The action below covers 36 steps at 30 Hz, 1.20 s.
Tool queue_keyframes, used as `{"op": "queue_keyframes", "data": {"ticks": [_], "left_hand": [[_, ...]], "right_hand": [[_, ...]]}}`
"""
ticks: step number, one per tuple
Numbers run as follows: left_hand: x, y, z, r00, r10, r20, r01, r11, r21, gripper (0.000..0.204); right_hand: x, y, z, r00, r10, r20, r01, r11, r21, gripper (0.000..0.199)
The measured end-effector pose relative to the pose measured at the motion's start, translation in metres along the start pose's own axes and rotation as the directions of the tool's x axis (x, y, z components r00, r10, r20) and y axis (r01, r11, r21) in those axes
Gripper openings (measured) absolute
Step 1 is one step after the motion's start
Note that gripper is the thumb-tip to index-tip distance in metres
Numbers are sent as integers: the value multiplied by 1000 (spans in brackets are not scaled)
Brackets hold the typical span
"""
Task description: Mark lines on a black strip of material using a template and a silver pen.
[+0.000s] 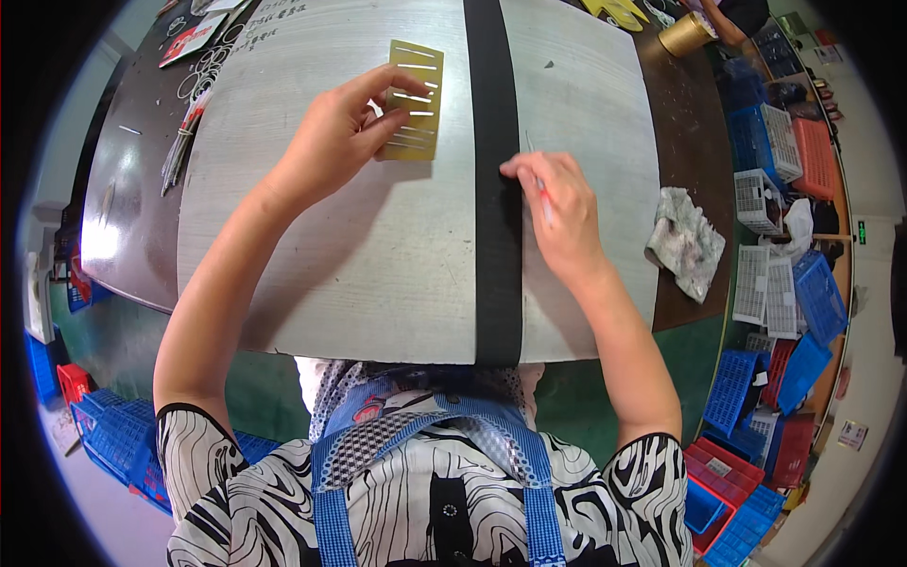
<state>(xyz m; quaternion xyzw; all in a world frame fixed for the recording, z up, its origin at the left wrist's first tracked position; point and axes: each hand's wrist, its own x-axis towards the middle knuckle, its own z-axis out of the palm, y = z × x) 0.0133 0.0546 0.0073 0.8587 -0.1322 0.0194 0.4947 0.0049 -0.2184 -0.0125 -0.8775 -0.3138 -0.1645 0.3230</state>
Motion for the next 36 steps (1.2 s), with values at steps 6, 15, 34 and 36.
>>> {"op": "queue_keyframes", "data": {"ticks": [6,15,34,36], "left_hand": [[-21,30,43,972,-55,228,128,940,-316,33],[-63,50,95,941,272,203,-311,932,189,45],[-76,56,97,908,343,242,-419,785,457,40],[-77,55,98,891,401,212,-453,761,464,40]], "right_hand": [[-97,-51,-42,994,83,68,-87,995,57,11],[-151,-75,-39,979,190,-74,-176,970,168,9],[-120,-90,-36,929,369,-1,-358,903,239,6],[-118,-89,-38,943,332,3,-326,926,189,6]]}}
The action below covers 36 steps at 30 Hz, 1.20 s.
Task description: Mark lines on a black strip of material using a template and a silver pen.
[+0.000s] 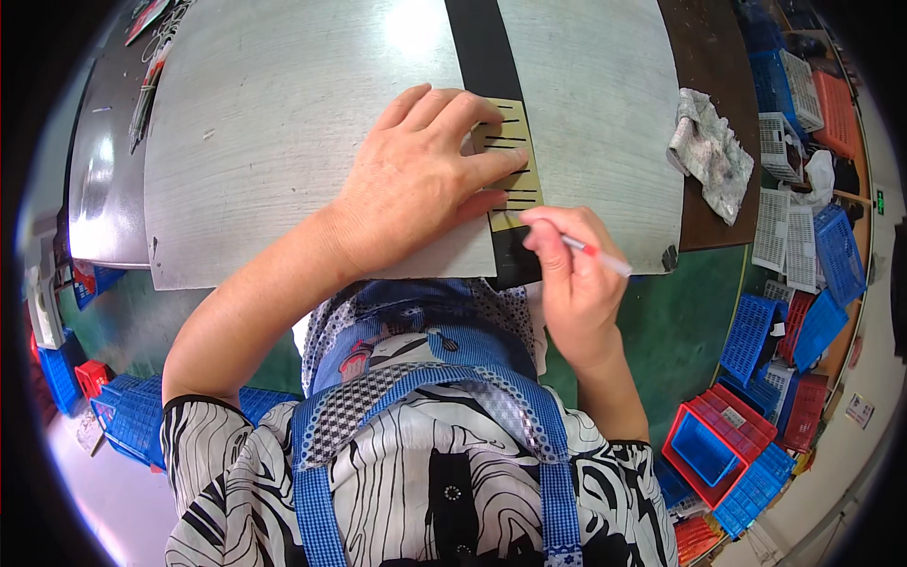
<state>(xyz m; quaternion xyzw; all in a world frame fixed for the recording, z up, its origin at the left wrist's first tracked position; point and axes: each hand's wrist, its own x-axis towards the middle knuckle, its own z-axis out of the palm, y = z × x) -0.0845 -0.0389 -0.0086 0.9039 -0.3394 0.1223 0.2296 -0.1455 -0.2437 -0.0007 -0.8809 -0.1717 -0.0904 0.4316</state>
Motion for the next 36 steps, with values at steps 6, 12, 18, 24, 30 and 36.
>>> {"op": "queue_keyframes", "data": {"ticks": [6,12,18,24,30,36], "left_hand": [[-5,7,6,997,-68,30,68,998,-5,44],[-9,11,4,993,-112,40,112,994,0,47],[-9,10,8,988,-141,54,142,990,-14,63],[-9,11,8,978,-207,39,209,975,-70,81],[-10,11,7,980,-198,16,199,980,-10,86],[-9,12,8,976,-215,20,216,974,-63,92]], "right_hand": [[7,2,-6,995,71,-76,-78,993,-92,9],[11,4,-9,991,82,-107,-98,983,-156,15],[15,2,5,997,69,-44,-69,998,5,16],[23,5,1,988,99,-115,-108,992,-70,16],[31,9,3,989,71,-132,-93,982,-163,18],[38,10,22,994,46,-100,-46,999,5,14]]}}
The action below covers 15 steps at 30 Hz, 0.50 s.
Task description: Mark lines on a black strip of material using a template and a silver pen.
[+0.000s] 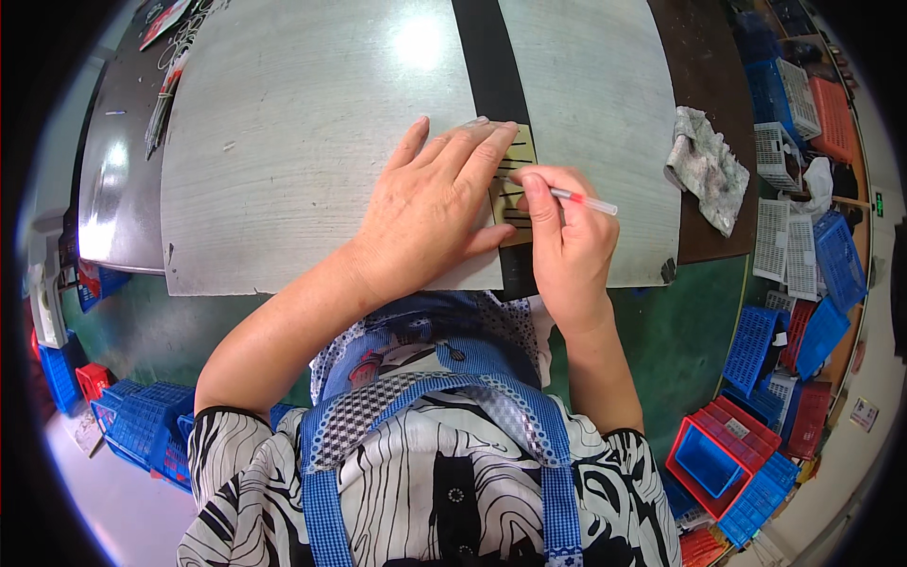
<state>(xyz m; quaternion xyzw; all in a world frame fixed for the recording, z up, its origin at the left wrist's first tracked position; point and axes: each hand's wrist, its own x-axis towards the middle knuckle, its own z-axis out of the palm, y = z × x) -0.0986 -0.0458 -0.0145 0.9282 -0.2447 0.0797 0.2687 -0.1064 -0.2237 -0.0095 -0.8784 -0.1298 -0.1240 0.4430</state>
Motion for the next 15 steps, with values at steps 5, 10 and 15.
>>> {"op": "queue_keyframes", "data": {"ticks": [5,10,15], "left_hand": [[0,0,-1,1000,-21,8,21,1000,0,96],[0,0,0,1000,-20,5,20,1000,13,98],[0,0,-1,999,-34,17,34,999,3,99]], "right_hand": [[9,1,-12,998,0,-58,-11,982,-187,15],[11,2,-1,1000,9,-10,-9,999,-46,17],[18,0,-6,997,-14,-76,7,997,-82,19]]}}
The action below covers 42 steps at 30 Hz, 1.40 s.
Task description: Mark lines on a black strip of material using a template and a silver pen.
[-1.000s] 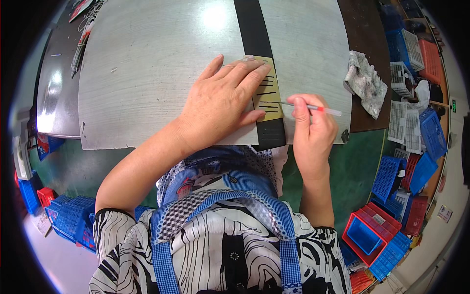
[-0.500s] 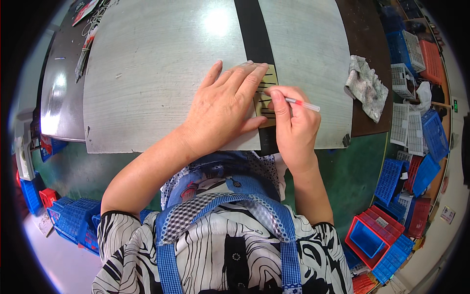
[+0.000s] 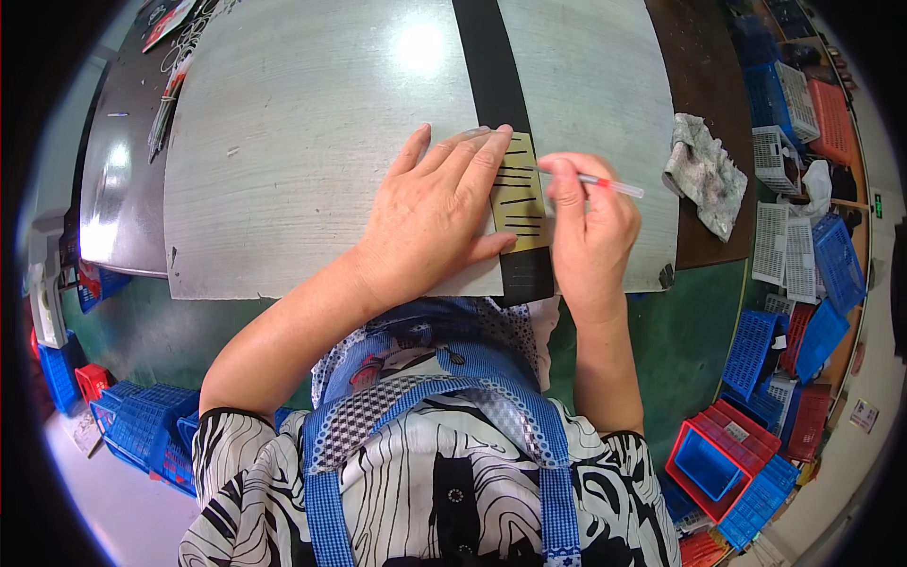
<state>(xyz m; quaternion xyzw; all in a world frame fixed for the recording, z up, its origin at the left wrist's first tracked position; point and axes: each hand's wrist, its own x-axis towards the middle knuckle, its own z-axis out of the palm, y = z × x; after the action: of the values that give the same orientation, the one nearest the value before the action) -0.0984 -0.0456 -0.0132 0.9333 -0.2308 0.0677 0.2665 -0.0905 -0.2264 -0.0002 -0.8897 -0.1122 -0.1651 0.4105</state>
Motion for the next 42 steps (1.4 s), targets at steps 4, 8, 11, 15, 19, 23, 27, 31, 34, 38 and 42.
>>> {"op": "queue_keyframes", "data": {"ticks": [4,8,11,15,19,23,27,31,34,38,42], "left_hand": [[0,0,1,1000,14,-11,-14,1000,0,100],[0,0,0,999,43,-8,-43,999,-7,99],[-1,1,2,1000,6,-2,-6,999,-45,98],[-2,2,-2,1000,-15,5,15,999,-38,87],[-3,-1,0,997,71,22,-72,996,49,62],[-2,0,-3,996,71,62,-73,997,22,54],[-4,0,0,996,85,-21,-85,996,23,52],[-1,0,-2,996,90,26,-91,995,35,50],[1,1,-4,992,119,40,-122,990,72,43],[20,2,-17,948,284,145,-312,919,240,26],[68,-1,-38,836,348,425,-465,860,209,24]], "right_hand": [[-2,4,9,999,-19,27,18,999,50,20],[7,4,0,1000,-4,-11,3,992,-130,20],[10,1,7,992,85,92,-93,993,79,21],[16,11,7,999,-6,32,6,1000,-6,21],[21,7,13,998,21,56,-24,998,51,21],[25,4,17,994,8,106,-14,998,57,21],[34,5,10,998,-27,53,31,997,-75,22],[34,2,28,992,-38,116,31,998,63,18],[36,5,21,984,-153,87,159,985,-63,16],[35,14,-3,998,11,66,-4,995,-103,21],[32,18,-8,984,166,63,-168,985,37,28]]}}
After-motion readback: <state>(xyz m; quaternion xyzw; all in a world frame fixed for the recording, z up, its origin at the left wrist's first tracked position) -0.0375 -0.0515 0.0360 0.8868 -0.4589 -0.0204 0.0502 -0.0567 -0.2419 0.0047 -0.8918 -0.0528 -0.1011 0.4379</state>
